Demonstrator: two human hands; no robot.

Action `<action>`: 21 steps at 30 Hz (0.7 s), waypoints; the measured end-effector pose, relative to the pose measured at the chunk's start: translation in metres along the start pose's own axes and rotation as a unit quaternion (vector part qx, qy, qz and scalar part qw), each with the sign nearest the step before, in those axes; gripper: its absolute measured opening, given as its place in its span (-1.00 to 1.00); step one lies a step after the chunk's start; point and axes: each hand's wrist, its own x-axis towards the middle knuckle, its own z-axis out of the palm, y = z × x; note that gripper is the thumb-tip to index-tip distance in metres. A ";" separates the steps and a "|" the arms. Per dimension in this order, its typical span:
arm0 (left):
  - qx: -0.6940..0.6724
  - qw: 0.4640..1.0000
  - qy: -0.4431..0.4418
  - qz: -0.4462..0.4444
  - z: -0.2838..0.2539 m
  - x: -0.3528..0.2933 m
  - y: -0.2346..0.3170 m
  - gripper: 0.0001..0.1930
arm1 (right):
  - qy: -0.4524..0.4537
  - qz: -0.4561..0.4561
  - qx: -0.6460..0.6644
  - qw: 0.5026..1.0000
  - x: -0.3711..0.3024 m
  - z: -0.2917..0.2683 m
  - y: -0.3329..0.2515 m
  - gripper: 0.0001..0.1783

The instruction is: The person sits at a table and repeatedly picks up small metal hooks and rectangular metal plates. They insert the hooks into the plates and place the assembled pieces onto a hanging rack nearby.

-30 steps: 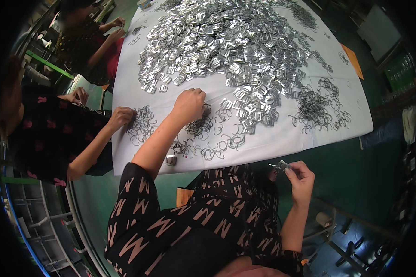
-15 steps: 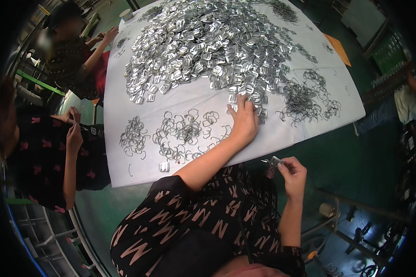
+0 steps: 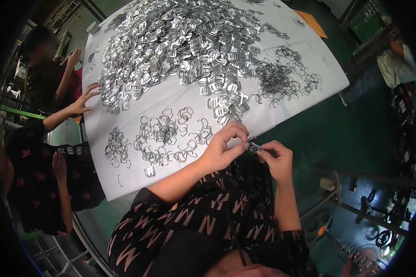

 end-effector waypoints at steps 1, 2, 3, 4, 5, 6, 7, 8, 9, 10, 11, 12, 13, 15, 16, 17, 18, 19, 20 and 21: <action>0.014 1.000 0.004 0.010 0.006 -0.005 0.001 -0.91 | -0.005 -0.007 -0.012 1.000 0.001 0.001 -0.002 -0.88; 0.027 0.999 0.008 0.020 0.011 -0.009 0.002 -0.91 | -0.009 -0.013 -0.024 1.000 0.001 0.002 -0.004 -0.88; 0.030 0.999 0.020 0.018 0.014 -0.012 -0.001 -0.90 | -0.012 -0.021 -0.021 0.999 0.000 0.004 -0.007 -0.87; 0.037 0.999 0.026 0.024 0.017 -0.014 -0.002 -0.90 | -0.010 -0.035 -0.035 0.999 0.000 0.005 -0.010 -0.87; 0.043 0.998 0.032 0.029 0.020 -0.015 -0.005 -0.90 | -0.009 -0.049 -0.049 0.998 0.000 0.005 -0.013 -0.87; 0.050 0.997 0.039 0.034 0.023 -0.017 -0.007 -0.90 | -0.009 -0.063 -0.063 0.996 -0.001 0.006 -0.014 -0.87; 0.051 0.997 0.045 0.042 0.026 -0.017 -0.008 -0.90 | -0.008 -0.065 -0.075 0.995 -0.002 0.007 -0.016 -0.87; 0.052 0.996 0.052 0.050 0.029 -0.018 -0.010 -0.89 | -0.007 -0.066 -0.087 0.994 -0.003 0.008 -0.016 -0.87; 0.053 0.995 0.059 0.058 0.032 -0.018 -0.011 -0.88 | -0.007 -0.068 -0.099 0.993 -0.003 0.009 -0.017 -0.87; 0.051 0.995 0.057 0.060 0.034 -0.020 -0.013 -0.87 | -0.010 -0.073 -0.103 0.992 -0.004 0.009 -0.017 -0.87; 0.048 0.995 0.056 0.062 0.035 -0.021 -0.016 -0.87 | -0.015 -0.078 -0.107 0.991 -0.005 0.010 -0.018 -0.87; 0.046 0.995 0.055 0.063 0.036 -0.022 -0.016 -0.86 | -0.019 -0.083 -0.112 0.990 -0.005 0.011 -0.018 -0.87; 0.057 0.994 0.050 0.079 0.036 -0.023 -0.016 -0.85 | -0.032 -0.097 -0.106 0.989 -0.004 0.010 -0.017 -0.88; 0.079 0.990 0.041 0.110 0.035 -0.024 -0.016 -0.83 | -0.059 -0.125 -0.096 0.986 0.000 0.003 -0.010 -0.89; 0.091 0.989 0.035 0.112 0.034 -0.025 -0.016 -0.84 | -0.053 -0.113 -0.086 0.988 0.003 -0.002 -0.002 -0.90; 0.104 0.988 0.030 0.114 0.034 -0.026 -0.016 -0.84 | -0.048 -0.101 -0.076 0.991 0.008 -0.007 0.008 -0.91; 0.117 0.986 0.026 0.115 0.033 -0.028 -0.017 -0.84 | -0.044 -0.089 -0.067 0.993 0.014 -0.008 0.013 -0.92; 0.114 0.987 0.024 0.112 0.033 -0.029 -0.019 -0.84 | -0.016 -0.087 -0.115 0.989 0.023 0.001 0.006 -0.89; 0.112 0.988 0.022 0.108 0.033 -0.031 -0.022 -0.83 | -0.027 -0.114 -0.152 0.981 0.032 0.009 0.006 -0.86; 0.110 0.988 0.020 0.104 0.033 -0.033 -0.024 -0.83 | -0.039 -0.141 -0.190 0.971 0.043 0.017 0.008 -0.83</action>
